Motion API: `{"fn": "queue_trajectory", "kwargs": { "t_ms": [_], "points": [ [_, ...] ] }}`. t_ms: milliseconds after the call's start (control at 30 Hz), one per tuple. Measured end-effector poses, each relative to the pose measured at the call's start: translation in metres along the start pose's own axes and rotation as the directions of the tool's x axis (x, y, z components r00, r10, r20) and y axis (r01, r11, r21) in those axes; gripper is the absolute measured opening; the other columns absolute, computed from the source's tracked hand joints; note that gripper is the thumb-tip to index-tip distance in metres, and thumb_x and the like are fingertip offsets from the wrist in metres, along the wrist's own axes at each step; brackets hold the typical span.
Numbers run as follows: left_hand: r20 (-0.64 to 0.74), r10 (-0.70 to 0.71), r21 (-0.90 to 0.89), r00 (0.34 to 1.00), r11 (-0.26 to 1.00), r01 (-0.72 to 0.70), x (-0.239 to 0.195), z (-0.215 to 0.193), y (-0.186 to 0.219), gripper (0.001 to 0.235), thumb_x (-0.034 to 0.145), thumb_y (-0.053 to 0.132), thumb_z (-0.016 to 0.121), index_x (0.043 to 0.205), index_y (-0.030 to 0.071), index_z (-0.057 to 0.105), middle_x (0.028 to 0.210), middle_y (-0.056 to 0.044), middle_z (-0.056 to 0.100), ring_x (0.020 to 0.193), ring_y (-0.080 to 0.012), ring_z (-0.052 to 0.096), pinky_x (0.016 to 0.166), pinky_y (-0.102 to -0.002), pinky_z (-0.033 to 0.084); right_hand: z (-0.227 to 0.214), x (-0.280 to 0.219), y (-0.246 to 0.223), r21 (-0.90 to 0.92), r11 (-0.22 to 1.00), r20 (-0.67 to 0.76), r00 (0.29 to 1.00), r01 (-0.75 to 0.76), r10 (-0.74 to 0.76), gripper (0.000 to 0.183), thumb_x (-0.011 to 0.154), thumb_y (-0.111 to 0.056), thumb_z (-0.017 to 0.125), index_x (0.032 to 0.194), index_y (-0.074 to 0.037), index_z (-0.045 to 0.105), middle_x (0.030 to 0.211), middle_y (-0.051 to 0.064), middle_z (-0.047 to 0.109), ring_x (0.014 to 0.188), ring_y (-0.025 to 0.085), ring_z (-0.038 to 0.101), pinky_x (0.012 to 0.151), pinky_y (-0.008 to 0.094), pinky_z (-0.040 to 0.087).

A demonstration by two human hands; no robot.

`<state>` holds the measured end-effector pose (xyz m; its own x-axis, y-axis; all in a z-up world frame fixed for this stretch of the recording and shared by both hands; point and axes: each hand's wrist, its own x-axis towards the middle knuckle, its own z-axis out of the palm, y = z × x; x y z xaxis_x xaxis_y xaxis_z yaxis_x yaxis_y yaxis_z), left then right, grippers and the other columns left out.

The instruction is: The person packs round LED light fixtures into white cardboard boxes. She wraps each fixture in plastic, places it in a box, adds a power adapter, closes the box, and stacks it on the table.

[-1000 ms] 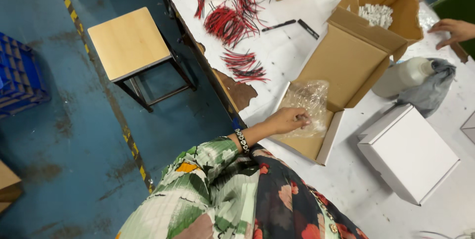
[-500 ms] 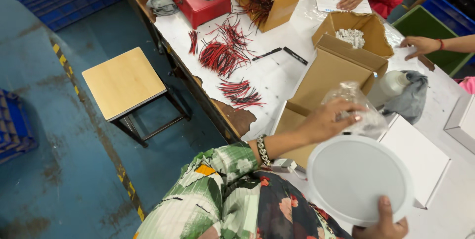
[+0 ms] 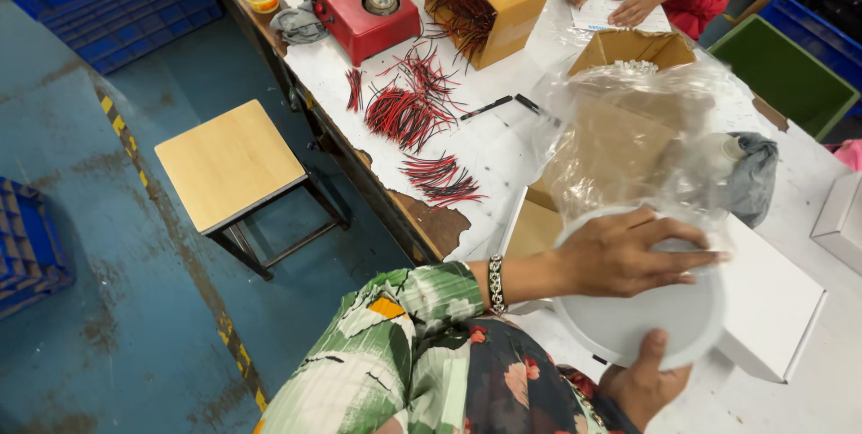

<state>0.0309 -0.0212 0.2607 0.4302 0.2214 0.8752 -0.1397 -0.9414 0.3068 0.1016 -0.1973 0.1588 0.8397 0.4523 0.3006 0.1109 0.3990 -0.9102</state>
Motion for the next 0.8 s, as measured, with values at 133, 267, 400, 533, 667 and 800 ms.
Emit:
{"fn": "queue_trajectory", "kwargs": {
  "t_ms": [133, 267, 400, 533, 667, 800],
  "points": [
    [0.071, 0.039, -0.040, 0.997, 0.999, -0.036, 0.003, -0.005, -0.001, 0.039, 0.103, 0.035, 0.067, 0.141, 0.029, 0.063, 0.125, 0.004, 0.061, 0.092, -0.0148, 0.065, 0.078, -0.026, 0.057, 0.023, 0.003, -0.026, 0.039, 0.988, -0.073, 0.986, -0.149, 0.152, 0.056, 0.108, -0.031, 0.061, 0.150, 0.000, 0.043, 0.137, 0.018, 0.058, 0.115, 0.026, 0.064, 0.090, 0.040, 0.058],
    [0.195, -0.197, -0.115, 0.961, 0.968, 0.222, -0.015, -0.020, 0.003, 0.042, 0.100, 0.027, 0.067, 0.142, 0.024, 0.063, 0.135, 0.002, 0.059, 0.084, -0.0108, 0.065, 0.077, -0.026, 0.056, 0.023, 0.026, -0.037, 0.080, 0.985, -0.255, 0.952, -0.154, 0.170, 0.058, 0.102, -0.036, 0.062, 0.145, -0.003, 0.040, 0.133, 0.014, 0.058, 0.111, 0.023, 0.065, 0.087, 0.040, 0.060],
    [0.289, 0.028, -0.017, 0.957, 1.000, -0.024, -0.003, -0.028, -0.012, 0.042, 0.103, 0.028, 0.070, 0.144, 0.023, 0.063, 0.135, 0.002, 0.057, 0.113, -0.0189, 0.057, 0.100, -0.038, 0.048, 0.014, 0.015, -0.028, -0.124, 0.965, -0.314, 0.932, -0.231, 0.182, 0.060, 0.105, -0.041, 0.060, 0.145, 0.001, 0.043, 0.129, 0.016, 0.061, 0.106, 0.022, 0.064, 0.087, 0.035, 0.056],
    [0.298, 0.217, -0.021, 0.930, 0.975, -0.221, 0.021, -0.031, -0.027, 0.047, 0.103, 0.035, 0.068, 0.148, 0.022, 0.062, 0.159, 0.001, 0.047, 0.147, -0.0279, 0.036, 0.121, -0.047, 0.027, 0.020, -0.008, -0.015, -0.167, 0.977, -0.080, 0.990, -0.132, 0.121, 0.057, 0.103, -0.035, 0.061, 0.144, 0.002, 0.046, 0.128, 0.014, 0.062, 0.110, 0.019, 0.060, 0.093, 0.032, 0.052],
    [0.453, 0.281, -0.080, 0.846, 0.958, -0.275, 0.018, -0.009, -0.010, 0.042, 0.101, 0.038, 0.066, 0.142, 0.027, 0.063, 0.163, 0.007, 0.040, 0.156, -0.0239, 0.031, 0.121, -0.060, 0.008, 0.022, -0.008, -0.009, -0.116, 0.992, 0.038, 0.998, -0.050, 0.055, 0.052, 0.105, -0.028, 0.061, 0.145, 0.001, 0.043, 0.130, 0.011, 0.060, 0.116, 0.016, 0.058, 0.099, 0.030, 0.050],
    [0.579, 0.212, -0.208, 0.788, 0.972, -0.108, 0.014, -0.005, -0.014, 0.027, 0.099, 0.028, 0.068, 0.125, 0.039, 0.068, 0.161, 0.007, 0.045, 0.161, -0.0230, 0.031, 0.135, -0.052, 0.018, 0.018, 0.001, -0.019, -0.066, 0.990, -0.076, 0.990, -0.124, 0.119, 0.048, 0.107, -0.027, 0.059, 0.142, 0.003, 0.050, 0.127, 0.013, 0.063, 0.114, 0.016, 0.060, 0.099, 0.030, 0.051]
  ]
}}
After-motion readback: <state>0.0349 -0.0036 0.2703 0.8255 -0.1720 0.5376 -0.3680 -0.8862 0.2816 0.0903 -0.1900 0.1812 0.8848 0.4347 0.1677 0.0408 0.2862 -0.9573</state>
